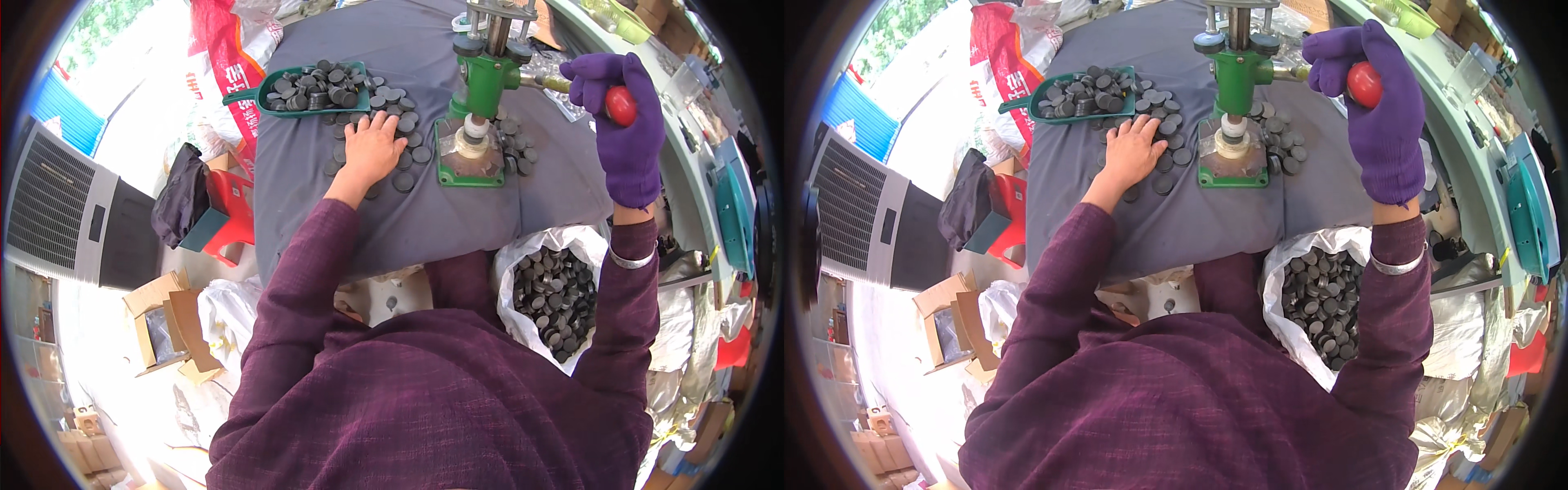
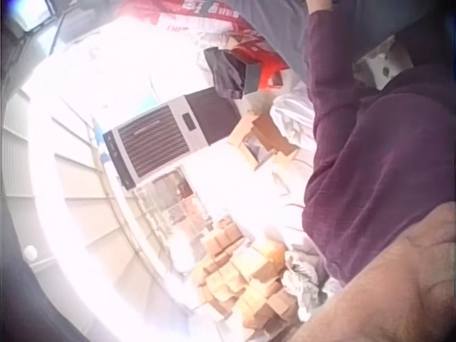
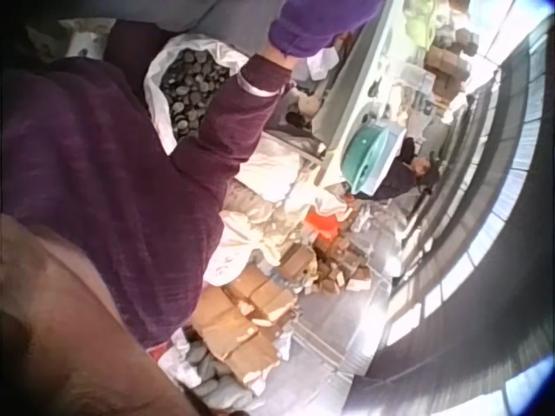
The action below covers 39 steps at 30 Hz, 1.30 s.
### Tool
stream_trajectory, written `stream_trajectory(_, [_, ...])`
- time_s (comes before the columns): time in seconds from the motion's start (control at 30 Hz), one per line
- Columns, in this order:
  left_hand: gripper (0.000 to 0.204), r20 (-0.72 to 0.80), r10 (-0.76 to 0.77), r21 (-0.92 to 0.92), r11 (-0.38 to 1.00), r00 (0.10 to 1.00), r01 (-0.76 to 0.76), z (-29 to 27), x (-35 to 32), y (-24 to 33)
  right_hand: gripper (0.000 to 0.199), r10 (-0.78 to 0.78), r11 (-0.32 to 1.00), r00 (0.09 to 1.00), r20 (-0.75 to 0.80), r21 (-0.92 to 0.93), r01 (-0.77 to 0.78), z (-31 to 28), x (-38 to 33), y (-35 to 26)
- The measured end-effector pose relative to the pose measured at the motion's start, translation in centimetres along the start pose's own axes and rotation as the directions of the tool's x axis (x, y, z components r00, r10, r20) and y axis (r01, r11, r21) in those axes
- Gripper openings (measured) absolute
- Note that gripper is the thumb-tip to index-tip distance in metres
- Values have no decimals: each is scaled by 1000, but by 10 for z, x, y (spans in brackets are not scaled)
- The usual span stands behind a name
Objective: Insert small plastic discs into a manual press, pull the lever to process them, and then move them aside.
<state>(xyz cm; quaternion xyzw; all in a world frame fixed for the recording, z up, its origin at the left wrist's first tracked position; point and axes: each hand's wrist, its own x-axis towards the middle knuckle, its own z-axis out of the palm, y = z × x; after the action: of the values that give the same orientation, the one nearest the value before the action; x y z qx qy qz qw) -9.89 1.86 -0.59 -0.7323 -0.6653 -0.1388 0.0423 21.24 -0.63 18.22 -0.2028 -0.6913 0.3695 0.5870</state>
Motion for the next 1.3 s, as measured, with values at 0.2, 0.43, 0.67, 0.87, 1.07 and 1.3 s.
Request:
stream_trajectory(0.2, [50, -84, 94, -83, 991, 992, -101, -8, -51, -23, 51, -49, 991, 998, 34, -119, 53, 0, -1, -2])
stream_trajectory(0.43, [59, -173, 153, -143, 974, 973, -178, -7, -85, -56, 50, -71, 995, 997, 42, -63, 74, 1, -1, 3])
stream_trajectory(0.67, [72, -242, -207, -503, 862, 948, 60, -2, -89, -78, 51, -4, 999, 1000, -15, 54, 5, 1, 3, 0])
stream_trajectory(0.87, [64, -192, -296, -688, 720, 936, 86, 1, -85, -86, 51, -77, 996, 997, 21, -38, 78, 3, -2, 0])
stream_trajectory(1.07, [26, -300, -326, -531, 838, 897, 127, -5, -41, -110, 51, -31, 999, 999, 11, 13, 31, 0, 0, 0])
stream_trajectory(1.3, [34, -23, -169, -361, 920, 985, 149, -1, 9, -117, 49, -45, 999, 999, 28, -26, 45, -1, 1, 3])
